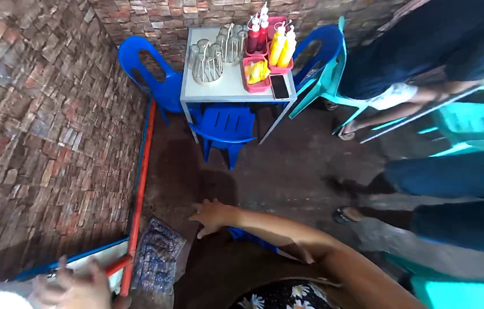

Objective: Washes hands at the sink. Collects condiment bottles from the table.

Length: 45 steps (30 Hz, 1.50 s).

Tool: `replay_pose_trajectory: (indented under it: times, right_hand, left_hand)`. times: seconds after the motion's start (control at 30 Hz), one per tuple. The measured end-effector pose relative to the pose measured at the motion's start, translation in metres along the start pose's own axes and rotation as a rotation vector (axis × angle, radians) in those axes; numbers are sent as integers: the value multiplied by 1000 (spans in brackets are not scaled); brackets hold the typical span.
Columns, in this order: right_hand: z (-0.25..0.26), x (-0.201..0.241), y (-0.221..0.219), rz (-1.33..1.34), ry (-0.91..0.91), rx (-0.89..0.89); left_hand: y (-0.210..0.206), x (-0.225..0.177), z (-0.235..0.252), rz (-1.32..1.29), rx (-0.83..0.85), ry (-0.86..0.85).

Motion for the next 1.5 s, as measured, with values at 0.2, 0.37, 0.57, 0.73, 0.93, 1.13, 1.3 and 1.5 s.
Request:
replay_pose_trajectory:
  times: [0.2, 0.37, 0.57, 0.73, 0.93, 1.13, 1.3, 1.5]
  right_hand:
    - [6, -82, 82, 208, -49, -78]
    - [-17, -193, 192, 294, -120, -239]
    - [-93, -322, 356, 431, -365, -621]
    - [-106, -413, 442, 352, -545, -857]
    - [-71, -485, 510, 125, -527, -776]
    - [-73, -511, 547, 150, -408, -571]
    - [-102, -489, 561, 219, -96, -637]
    - [-92, -454, 527, 396, 387, -482]
  left_hand:
    - [-209, -118, -30, -406, 1049, -61]
    - [-337, -83, -117, -144, 1647, 336]
    - [-335, -189, -9, -287, 1238, 414]
    - [-284, -328, 149, -267, 630, 284]
    - [-219, -533, 198, -521, 318, -70]
    - [-223, -706, 115, -672, 555, -145]
    - [-236, -784, 83, -687, 830, -102]
    - [-265, -791, 86, -826, 920, 201]
Point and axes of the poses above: each hand's wrist, its own z-axis towards the middle knuckle, its own y-axis out of the back of the hand, x = y × z, the point moved 5 cm from there along z, towards the middle knuckle, and after that the axes turned 9 degrees about z, right-handed, at the moved point
